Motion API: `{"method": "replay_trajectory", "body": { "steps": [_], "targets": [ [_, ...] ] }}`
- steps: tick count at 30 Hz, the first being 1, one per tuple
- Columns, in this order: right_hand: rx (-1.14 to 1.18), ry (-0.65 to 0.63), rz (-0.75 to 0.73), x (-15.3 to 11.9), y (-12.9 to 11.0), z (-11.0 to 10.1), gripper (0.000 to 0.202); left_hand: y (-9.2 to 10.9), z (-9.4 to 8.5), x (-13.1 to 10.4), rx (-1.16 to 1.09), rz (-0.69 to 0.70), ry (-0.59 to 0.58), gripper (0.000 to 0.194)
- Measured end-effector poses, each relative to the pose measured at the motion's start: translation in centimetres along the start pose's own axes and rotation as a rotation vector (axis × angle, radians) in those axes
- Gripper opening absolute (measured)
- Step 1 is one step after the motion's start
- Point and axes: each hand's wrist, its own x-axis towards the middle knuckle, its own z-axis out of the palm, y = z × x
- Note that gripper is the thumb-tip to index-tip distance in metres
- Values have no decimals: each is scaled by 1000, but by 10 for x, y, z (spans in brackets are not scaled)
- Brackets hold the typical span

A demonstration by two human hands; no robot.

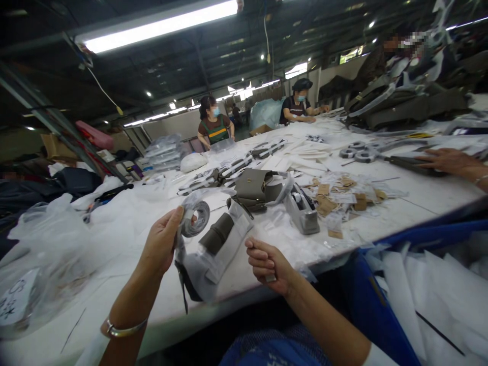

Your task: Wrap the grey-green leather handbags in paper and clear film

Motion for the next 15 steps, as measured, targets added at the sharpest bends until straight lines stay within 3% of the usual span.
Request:
{"method": "replay_trajectory", "body": {
  "steps": [4, 10, 15],
  "targets": [
    [-181, 58, -27, 2, 5, 2, 25, -1, 0, 1, -31, -7, -2, 39],
    [-1124, 271, -261, 15, 6, 7, 33, 0, -4, 5, 41, 0, -55, 40],
    [-1456, 242, -364, 26, -6, 27, 29, 5, -10, 4, 195, 47, -99, 41]
  ]
}}
